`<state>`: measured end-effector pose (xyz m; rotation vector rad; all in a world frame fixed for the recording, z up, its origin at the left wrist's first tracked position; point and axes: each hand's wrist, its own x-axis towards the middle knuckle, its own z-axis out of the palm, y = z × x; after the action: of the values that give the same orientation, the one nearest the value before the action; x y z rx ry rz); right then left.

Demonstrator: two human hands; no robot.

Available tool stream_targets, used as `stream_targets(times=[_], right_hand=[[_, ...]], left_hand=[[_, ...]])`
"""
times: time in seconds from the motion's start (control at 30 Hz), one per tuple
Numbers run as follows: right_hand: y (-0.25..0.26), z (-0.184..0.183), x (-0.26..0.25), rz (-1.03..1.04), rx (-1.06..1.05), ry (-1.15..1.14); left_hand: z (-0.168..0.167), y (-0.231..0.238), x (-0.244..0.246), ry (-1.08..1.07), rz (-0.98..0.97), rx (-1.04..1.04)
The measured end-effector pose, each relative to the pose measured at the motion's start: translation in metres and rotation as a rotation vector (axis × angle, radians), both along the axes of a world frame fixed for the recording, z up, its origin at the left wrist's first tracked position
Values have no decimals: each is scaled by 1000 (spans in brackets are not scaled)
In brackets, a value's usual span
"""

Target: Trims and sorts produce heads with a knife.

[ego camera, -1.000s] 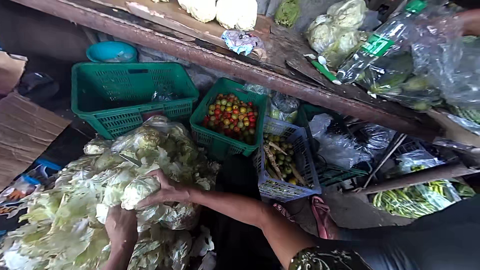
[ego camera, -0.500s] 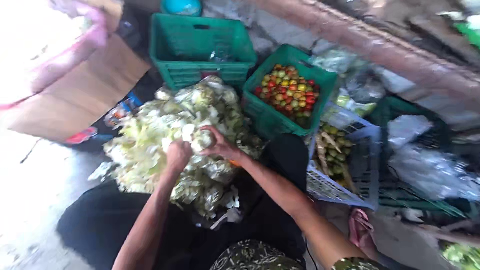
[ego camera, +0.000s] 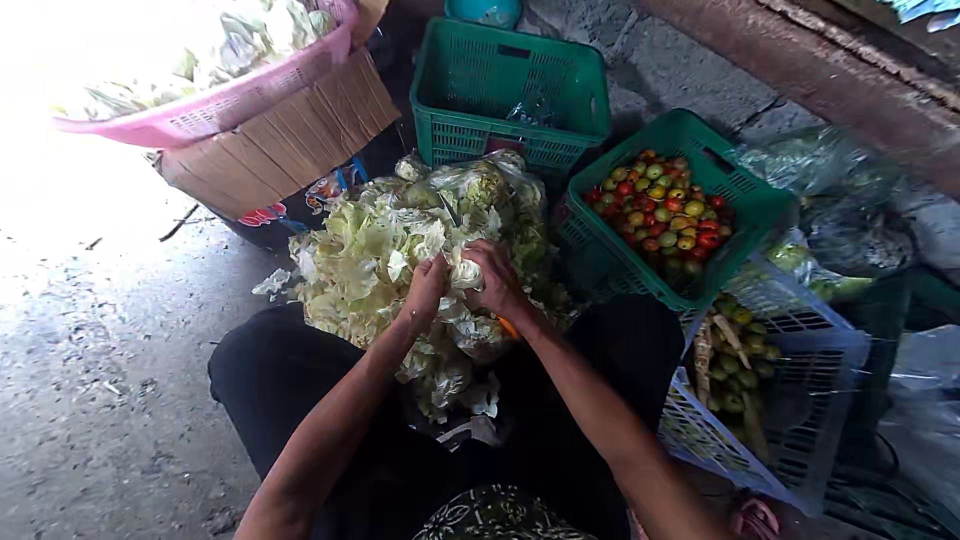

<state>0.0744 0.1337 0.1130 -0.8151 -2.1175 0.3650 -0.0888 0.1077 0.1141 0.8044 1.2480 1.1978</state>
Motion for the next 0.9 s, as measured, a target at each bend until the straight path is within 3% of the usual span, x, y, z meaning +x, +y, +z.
stream_targets(times=[0.1,0.17,0.33,0.47,0.6,0.73,0.9], right_hand=[[-4,-9,-3,-163,49,-151],[-3,-15,1,-254,-163,-97],[2,-19,1,-282,-1116,714],[-1,-13,-7,-289,-1469,971],[-3,-11,-7,-257,-1606,1061],[-6,-1,-8,-195,-1655,1156],[-12,6,-12,-84,-1512,1179]], left_hand=[[6,3,-8,-32,111,-57],[20,7,-31,13,170,-11],[37,18,-57,85,235,-149],[31,10,-50,261,62,-245],[24,1,-41,542,-110,-119],[16,1,-32,341,-318,161],[16,-4,-13,499,-327,347]])
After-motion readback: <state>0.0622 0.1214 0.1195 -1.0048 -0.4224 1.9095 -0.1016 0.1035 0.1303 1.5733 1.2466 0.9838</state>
